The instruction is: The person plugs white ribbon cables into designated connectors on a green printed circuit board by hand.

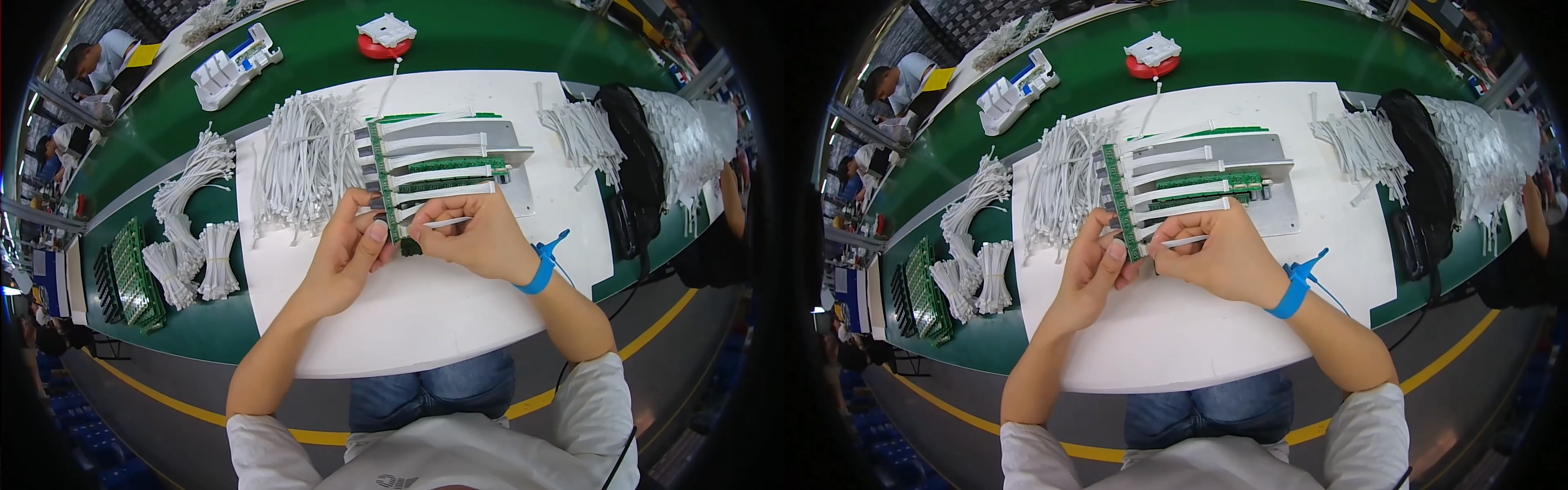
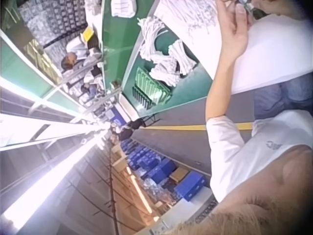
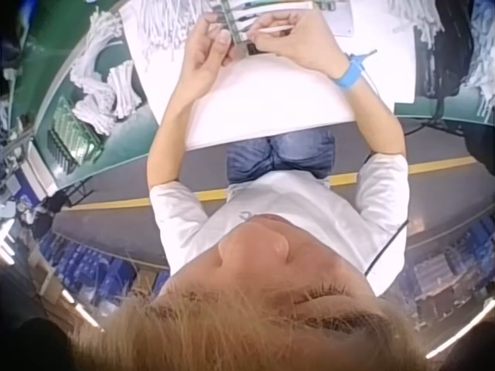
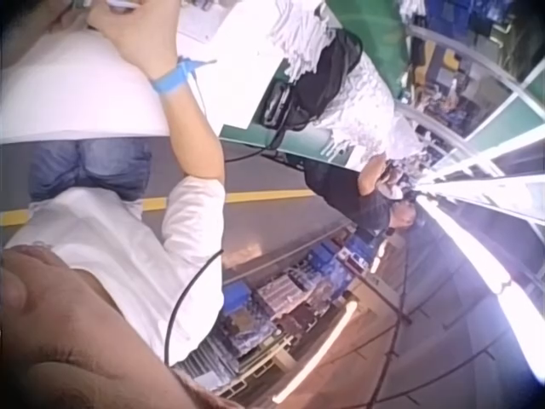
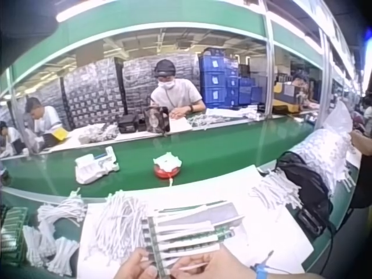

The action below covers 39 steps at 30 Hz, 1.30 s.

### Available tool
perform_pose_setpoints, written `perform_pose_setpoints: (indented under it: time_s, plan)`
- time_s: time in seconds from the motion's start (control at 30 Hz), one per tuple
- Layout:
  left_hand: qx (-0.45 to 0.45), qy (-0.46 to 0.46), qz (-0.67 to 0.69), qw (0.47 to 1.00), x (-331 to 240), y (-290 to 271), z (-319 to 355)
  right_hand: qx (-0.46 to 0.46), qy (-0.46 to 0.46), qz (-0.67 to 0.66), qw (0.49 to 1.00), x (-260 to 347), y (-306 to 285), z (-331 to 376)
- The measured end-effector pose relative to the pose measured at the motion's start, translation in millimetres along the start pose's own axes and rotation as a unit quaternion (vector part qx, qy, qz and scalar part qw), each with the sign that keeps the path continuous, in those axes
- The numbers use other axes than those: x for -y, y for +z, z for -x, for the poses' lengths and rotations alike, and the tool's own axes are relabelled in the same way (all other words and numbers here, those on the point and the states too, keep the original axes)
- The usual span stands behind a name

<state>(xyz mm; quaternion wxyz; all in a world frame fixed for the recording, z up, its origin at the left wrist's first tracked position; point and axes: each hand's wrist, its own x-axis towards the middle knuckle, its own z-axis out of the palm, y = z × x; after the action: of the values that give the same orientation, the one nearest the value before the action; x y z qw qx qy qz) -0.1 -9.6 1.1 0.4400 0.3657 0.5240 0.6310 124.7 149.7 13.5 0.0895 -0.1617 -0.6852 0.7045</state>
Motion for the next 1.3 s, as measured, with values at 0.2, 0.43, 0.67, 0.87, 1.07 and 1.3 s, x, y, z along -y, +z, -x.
perform_pose_setpoints:
  time_s: [0.2,0.43,0.67,0.87,1.07,1.3]
  plan:
    - [-0.004,0.006,-0.005,1.000,-3,1,0,-0.001,-0.009,-0.009,1.000,3,0,-1]
    - [-0.010,0.005,0.006,1.000,-5,3,2,-0.007,-0.003,-0.016,1.000,-2,1,-1]
    - [-0.009,0.012,-0.015,1.000,-5,0,3,0.002,-0.007,-0.018,1.000,9,-1,-1]
    - [-0.014,-0.008,-0.002,1.000,-4,3,2,0.003,0.000,-0.022,1.000,1,-1,-1]
    - [-0.012,0.003,-0.003,1.000,-3,1,1,0.001,0.009,-0.038,0.999,4,1,0]
    - [-0.007,-0.009,0.007,1.000,-3,2,1,-0.003,-0.003,-0.021,1.000,6,-1,1]
